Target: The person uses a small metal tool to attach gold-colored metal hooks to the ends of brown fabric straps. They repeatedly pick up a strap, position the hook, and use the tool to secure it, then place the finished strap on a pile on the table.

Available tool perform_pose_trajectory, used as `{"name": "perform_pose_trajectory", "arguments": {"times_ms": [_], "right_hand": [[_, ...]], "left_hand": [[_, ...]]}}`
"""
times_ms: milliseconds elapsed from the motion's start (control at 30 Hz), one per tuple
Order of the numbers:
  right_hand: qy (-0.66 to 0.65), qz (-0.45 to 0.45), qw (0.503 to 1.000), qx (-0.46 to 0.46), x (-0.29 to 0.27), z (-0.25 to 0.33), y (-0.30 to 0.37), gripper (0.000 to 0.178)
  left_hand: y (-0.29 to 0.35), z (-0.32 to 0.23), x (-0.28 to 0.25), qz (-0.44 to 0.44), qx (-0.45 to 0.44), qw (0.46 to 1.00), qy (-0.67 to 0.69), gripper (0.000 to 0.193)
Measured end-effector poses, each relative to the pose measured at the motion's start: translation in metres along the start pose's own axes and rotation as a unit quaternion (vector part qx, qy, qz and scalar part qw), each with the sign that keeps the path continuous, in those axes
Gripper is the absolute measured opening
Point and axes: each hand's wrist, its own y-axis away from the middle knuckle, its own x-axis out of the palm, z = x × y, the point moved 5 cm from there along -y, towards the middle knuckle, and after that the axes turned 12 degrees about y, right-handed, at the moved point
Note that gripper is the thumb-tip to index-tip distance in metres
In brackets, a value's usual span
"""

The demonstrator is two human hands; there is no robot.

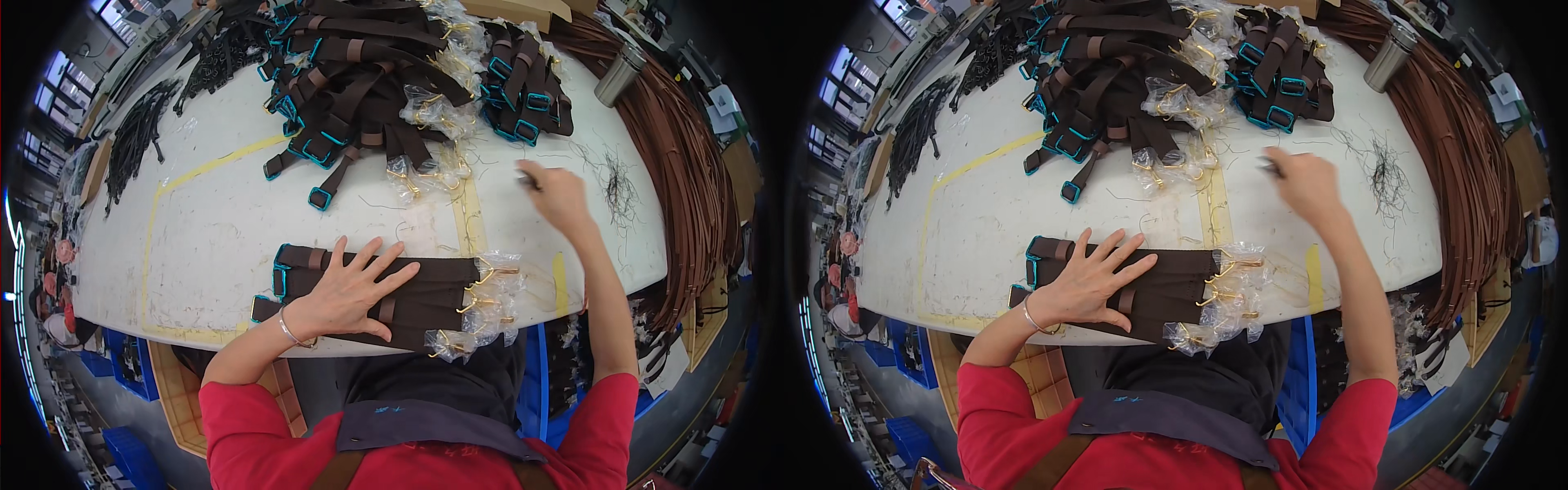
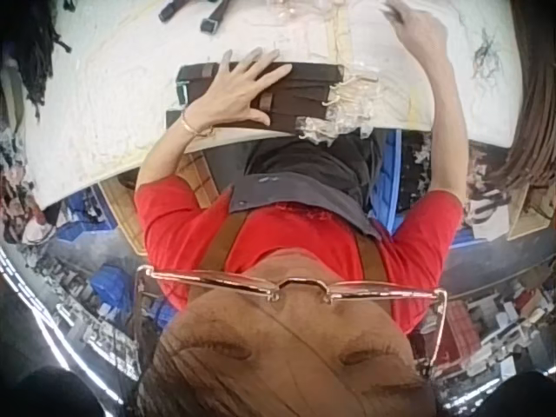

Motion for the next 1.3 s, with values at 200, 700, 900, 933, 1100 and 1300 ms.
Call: {"name": "perform_pose_trajectory", "arguments": {"times_ms": [200, 700, 900, 933, 1100, 1300], "right_hand": [[-0.078, 0.113, 0.967, -0.215, 0.026, 0.167, -0.011, 0.044], [-0.003, 0.011, 1.000, 0.013, 0.007, -0.027, 0.012, 0.036], [-0.001, 0.140, 0.983, -0.115, 0.029, 0.054, 0.007, 0.034], [-0.001, 0.085, 0.994, -0.067, 0.037, 0.024, 0.009, 0.033], [0.238, -0.004, 0.930, 0.282, 0.016, -0.176, 0.054, 0.035], [-0.017, 0.036, 0.984, 0.174, -0.008, -0.031, 0.018, 0.044]], "left_hand": [[0.020, 0.004, -0.002, -0.009, -0.055, 0.998, -0.031, 0.116], [0.022, 0.009, -0.002, -0.044, -0.057, 0.997, -0.024, 0.119], [0.009, 0.005, 0.012, -0.057, -0.034, 0.998, -0.006, 0.104], [0.009, 0.006, 0.013, -0.062, -0.038, 0.997, -0.005, 0.101], [-0.003, 0.006, 0.014, -0.065, -0.024, 0.997, -0.039, 0.092], [-0.022, 0.026, -0.048, -0.057, 0.019, 0.997, 0.045, 0.076]]}}
